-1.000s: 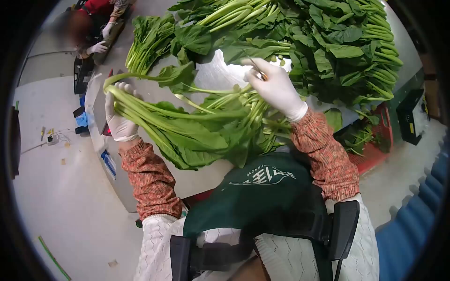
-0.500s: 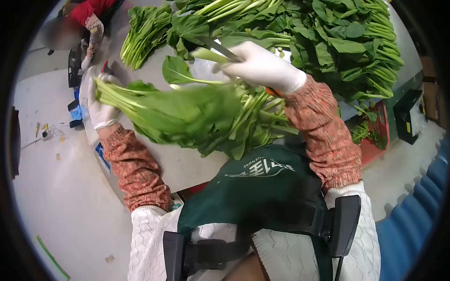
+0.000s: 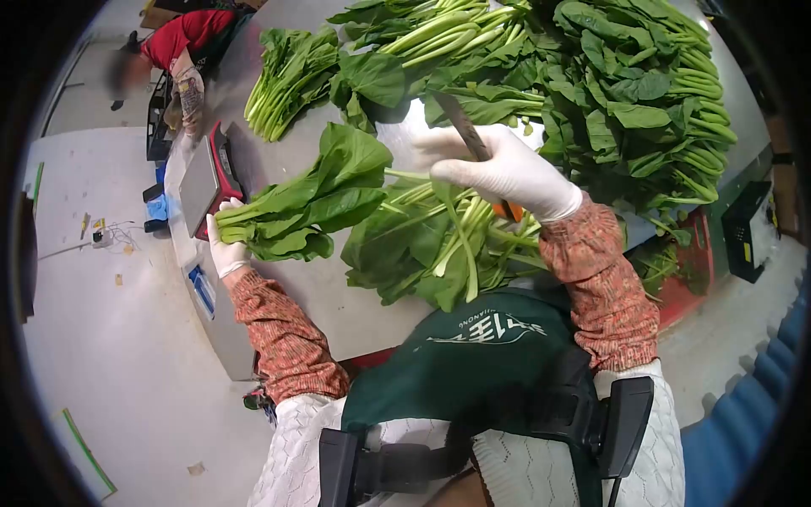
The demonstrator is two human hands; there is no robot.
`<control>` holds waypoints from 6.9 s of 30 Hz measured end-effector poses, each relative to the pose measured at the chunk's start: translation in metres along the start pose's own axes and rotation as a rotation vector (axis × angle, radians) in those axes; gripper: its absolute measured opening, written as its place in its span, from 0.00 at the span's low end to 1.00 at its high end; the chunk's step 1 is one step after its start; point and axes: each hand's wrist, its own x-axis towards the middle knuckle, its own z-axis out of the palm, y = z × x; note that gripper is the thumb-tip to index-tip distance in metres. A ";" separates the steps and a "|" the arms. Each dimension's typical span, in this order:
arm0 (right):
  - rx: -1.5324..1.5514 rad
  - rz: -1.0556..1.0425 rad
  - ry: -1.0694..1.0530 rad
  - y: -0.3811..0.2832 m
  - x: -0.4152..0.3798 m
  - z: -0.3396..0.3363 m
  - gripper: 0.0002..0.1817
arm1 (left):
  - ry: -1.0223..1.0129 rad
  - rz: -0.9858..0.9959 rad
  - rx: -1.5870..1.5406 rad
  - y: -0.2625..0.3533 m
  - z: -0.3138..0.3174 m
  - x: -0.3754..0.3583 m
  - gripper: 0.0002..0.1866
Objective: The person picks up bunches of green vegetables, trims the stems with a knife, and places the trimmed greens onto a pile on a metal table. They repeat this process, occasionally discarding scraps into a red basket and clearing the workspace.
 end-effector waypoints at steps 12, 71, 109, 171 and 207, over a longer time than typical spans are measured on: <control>0.184 0.050 0.113 -0.001 0.009 0.030 0.12 | -0.351 -0.170 0.097 -0.026 0.015 -0.014 0.26; -0.780 0.455 0.577 0.116 0.093 -0.128 0.19 | -0.547 0.809 2.106 -0.102 0.029 -0.074 0.20; -0.750 -0.776 0.437 0.005 -0.009 0.066 0.19 | -0.823 0.135 1.546 -0.167 0.108 -0.096 0.22; -0.840 -0.137 0.495 0.074 0.027 -0.024 0.23 | 0.035 0.606 1.435 0.060 0.054 0.325 0.38; -0.658 -0.291 0.573 0.011 0.018 -0.005 0.20 | -1.068 -0.240 1.635 -0.211 0.123 -0.052 0.23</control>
